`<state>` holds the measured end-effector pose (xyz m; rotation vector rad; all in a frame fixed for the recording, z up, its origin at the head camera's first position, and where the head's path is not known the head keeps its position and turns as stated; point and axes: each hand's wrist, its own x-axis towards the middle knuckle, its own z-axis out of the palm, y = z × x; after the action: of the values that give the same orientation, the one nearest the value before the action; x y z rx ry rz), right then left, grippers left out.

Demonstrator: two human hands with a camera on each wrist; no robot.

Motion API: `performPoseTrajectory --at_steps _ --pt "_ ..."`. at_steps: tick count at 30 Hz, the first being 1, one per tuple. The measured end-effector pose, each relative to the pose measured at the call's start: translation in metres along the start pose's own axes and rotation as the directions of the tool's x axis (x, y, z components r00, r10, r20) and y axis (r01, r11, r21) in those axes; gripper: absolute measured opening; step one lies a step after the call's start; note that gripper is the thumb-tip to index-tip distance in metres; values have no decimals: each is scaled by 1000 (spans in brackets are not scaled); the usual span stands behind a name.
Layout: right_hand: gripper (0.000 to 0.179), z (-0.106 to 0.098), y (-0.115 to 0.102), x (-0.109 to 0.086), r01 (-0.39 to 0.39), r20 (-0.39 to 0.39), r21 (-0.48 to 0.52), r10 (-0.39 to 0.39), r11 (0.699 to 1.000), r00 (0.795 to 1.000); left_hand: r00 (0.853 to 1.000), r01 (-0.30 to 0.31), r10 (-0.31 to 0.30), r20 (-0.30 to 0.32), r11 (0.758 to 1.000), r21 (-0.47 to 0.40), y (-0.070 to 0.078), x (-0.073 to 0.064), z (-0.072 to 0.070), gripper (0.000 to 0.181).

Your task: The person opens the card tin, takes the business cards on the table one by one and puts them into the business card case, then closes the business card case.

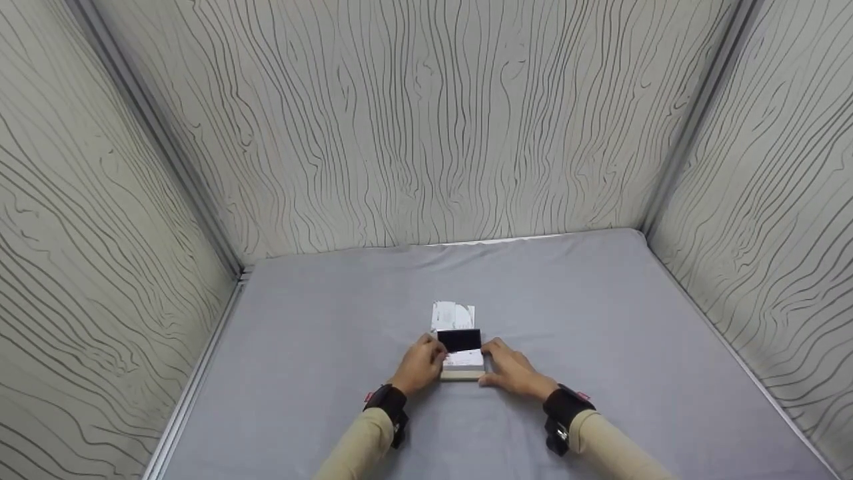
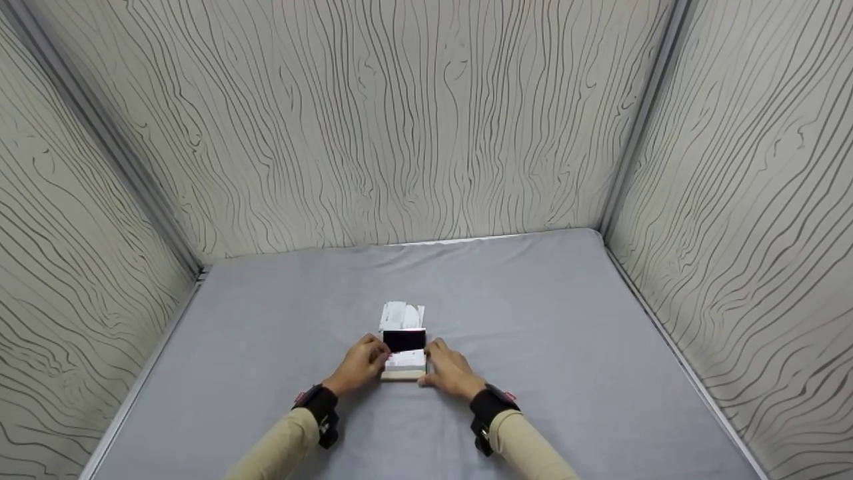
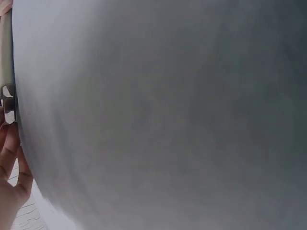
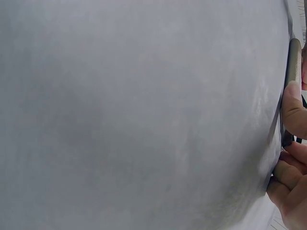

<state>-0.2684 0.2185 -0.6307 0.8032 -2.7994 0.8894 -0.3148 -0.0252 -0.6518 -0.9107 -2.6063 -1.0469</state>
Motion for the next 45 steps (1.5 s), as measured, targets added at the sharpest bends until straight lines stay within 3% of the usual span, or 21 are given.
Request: performPoseTrajectory --at_steps 8,20,26,31,34,38,45 --pt "59 1 2 1 -15 6 4 15 1000 1000 1000 7 -7 23 1000 -8 0 1 2 10" --pt "57 -1 3 -1 5 9 -10 -5 1000 1000 998 -53 53 -13 998 31 1 2 4 10" --pt "57 -2 4 0 8 6 -28 -8 1000 1000 1000 -25 25 -5 1000 14 1 4 4 9" --pt "58 -1 4 2 7 9 -40 -7 999 1000 996 -5 9 -92 999 43 0 8 6 6" --pt "57 1 5 2 8 10 -45 -7 999 1000 983 35 -16 -184 995 98 -2 14 9 5" --pt "57 1 4 2 10 9 -48 -9 999 1000 952 121 -76 -296 983 135 -5 24 11 4" --pt "56 2 2 3 13 18 -40 -12 999 1000 902 222 -156 -404 968 121 -13 33 14 4"
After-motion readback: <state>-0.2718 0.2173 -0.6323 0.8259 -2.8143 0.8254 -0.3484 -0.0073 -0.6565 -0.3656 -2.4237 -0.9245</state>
